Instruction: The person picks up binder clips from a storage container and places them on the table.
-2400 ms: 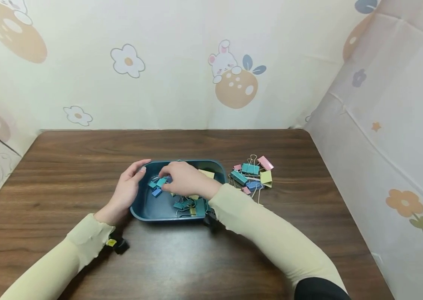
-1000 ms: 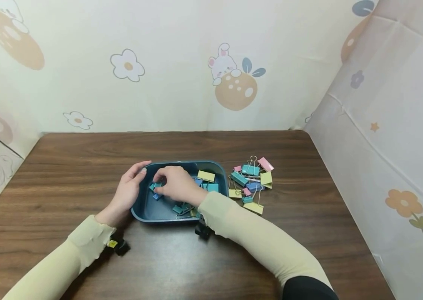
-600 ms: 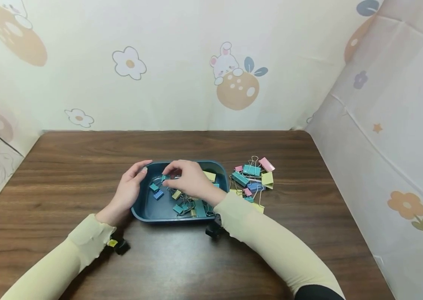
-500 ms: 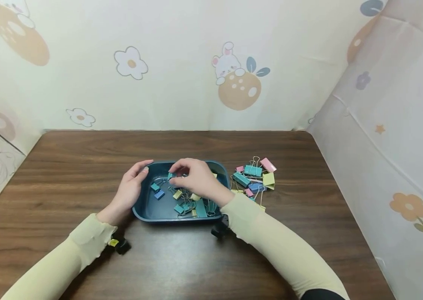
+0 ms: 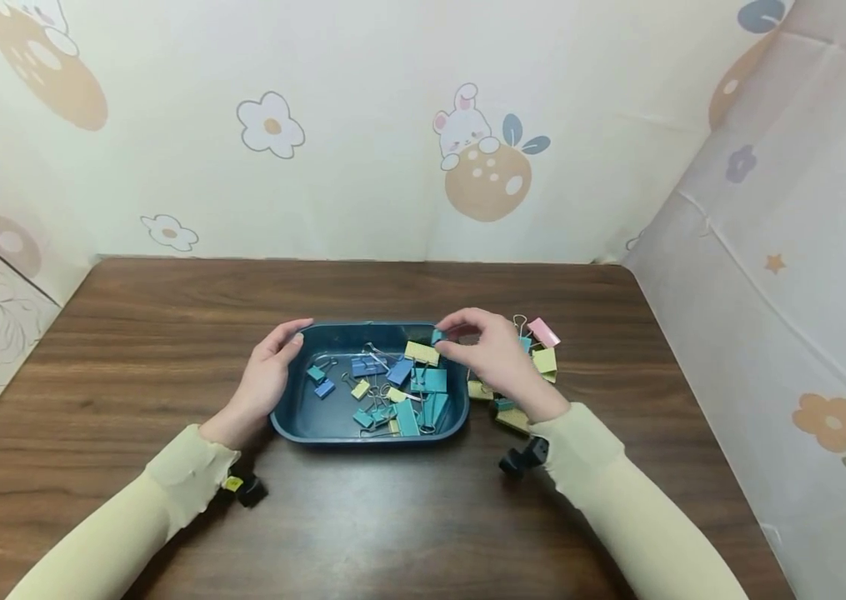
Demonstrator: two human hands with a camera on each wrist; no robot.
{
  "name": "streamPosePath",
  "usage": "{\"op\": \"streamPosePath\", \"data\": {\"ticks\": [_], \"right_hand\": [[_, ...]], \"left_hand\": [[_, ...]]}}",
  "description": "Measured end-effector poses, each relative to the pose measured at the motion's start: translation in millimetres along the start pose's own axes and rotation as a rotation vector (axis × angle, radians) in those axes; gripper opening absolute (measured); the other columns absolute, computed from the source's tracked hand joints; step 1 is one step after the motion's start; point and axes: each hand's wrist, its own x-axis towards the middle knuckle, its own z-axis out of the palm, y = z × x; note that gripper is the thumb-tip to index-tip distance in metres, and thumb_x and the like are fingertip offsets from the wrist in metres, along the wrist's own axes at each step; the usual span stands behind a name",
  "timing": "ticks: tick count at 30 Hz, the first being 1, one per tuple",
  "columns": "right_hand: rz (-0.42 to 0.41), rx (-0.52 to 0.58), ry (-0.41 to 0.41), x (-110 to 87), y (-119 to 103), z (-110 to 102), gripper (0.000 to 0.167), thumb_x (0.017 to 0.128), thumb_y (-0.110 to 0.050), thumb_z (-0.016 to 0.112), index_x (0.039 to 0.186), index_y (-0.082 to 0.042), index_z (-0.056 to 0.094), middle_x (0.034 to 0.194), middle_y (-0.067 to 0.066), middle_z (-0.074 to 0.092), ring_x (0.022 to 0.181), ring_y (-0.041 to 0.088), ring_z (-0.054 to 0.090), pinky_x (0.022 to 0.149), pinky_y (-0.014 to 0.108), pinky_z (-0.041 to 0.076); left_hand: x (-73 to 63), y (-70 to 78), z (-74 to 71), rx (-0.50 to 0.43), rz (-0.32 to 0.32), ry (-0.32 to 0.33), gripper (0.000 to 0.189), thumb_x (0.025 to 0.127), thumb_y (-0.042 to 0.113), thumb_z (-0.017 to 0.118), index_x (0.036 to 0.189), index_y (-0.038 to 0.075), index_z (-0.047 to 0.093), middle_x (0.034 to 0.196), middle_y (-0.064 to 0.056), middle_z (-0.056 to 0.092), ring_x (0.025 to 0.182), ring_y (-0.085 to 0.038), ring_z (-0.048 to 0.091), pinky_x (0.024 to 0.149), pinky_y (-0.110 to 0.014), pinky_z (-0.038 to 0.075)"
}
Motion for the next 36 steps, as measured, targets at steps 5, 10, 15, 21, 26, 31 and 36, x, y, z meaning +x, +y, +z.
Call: {"op": "streamPosePath", "data": {"ticks": [5,10,15,21,26,31,36], "right_hand": [[0.023,-0.12,0.08,-11.4,22.0,-20.2,0.025,0.091,-0.022,0.074,0.114,-0.012,0.067,0.109,0.009,0.065,0.091,0.031,0.063,0.064,0.041,0.058],[-0.022,-0.315,0.156,-16.6,45.1,-30.9,0.022,0.089,-0.016,0.075,0.109,-0.008,0.069,0.109,0.009,0.065,0.09,0.027,0.063,0.08,0.046,0.055],[-0.037,-0.39,0.152,-19.4,60.7,-33.1,0.021,0.087,-0.011,0.076,0.107,-0.005,0.071,0.099,0.009,0.063,0.088,0.027,0.062,0.078,0.048,0.056],[-0.058,-0.43,0.144,-21.0,69.6,-33.8,0.022,0.086,-0.01,0.076,0.107,-0.002,0.071,0.097,0.012,0.064,0.089,0.03,0.063,0.078,0.05,0.056],[-0.047,-0.457,0.12,-20.5,73.1,-33.8,0.022,0.087,-0.012,0.075,0.108,-0.004,0.071,0.099,0.013,0.066,0.088,0.029,0.063,0.077,0.049,0.055],[-0.057,-0.469,0.103,-19.7,74.9,-32.9,0.022,0.088,-0.012,0.075,0.108,-0.004,0.071,0.099,0.012,0.067,0.09,0.03,0.063,0.076,0.049,0.052],[-0.062,-0.482,0.112,-20.5,71.4,-32.4,0.021,0.088,-0.014,0.075,0.107,-0.005,0.072,0.099,0.013,0.067,0.089,0.03,0.062,0.075,0.047,0.052]], "left_hand": [[0.9,-1.0,0.9,-0.005,-0.01,-0.008,0.039,0.109,0.017,0.037,0.145,0.007,0.049,0.151,-0.009,0.044,0.142,-0.027,0.033,0.117,-0.049,0.019],[0.2,-1.9,1.0,-0.001,0.023,0.001,0.038,0.109,0.021,0.039,0.143,0.011,0.052,0.149,-0.005,0.046,0.14,-0.024,0.036,0.117,-0.049,0.021],[-1.0,-1.5,0.4,0.005,0.034,0.009,0.037,0.108,0.024,0.04,0.142,0.013,0.053,0.148,-0.002,0.047,0.138,-0.024,0.037,0.116,-0.051,0.022],[-1.1,-1.1,0.7,-0.001,0.023,-0.005,0.038,0.109,0.023,0.039,0.144,0.012,0.051,0.151,-0.004,0.044,0.142,-0.024,0.033,0.117,-0.051,0.019],[-0.9,-1.7,0.5,-0.017,0.022,-0.009,0.039,0.109,0.022,0.038,0.145,0.011,0.049,0.152,-0.005,0.042,0.143,-0.024,0.032,0.117,-0.05,0.019],[-1.1,-2.9,0.0,-0.005,0.026,0.0,0.038,0.109,0.022,0.039,0.143,0.013,0.051,0.151,-0.004,0.044,0.142,-0.024,0.033,0.117,-0.05,0.019],[-1.5,-2.8,-0.2,0.001,0.031,0.005,0.037,0.108,0.022,0.04,0.142,0.014,0.053,0.149,-0.003,0.046,0.141,-0.023,0.035,0.117,-0.05,0.02]]}}
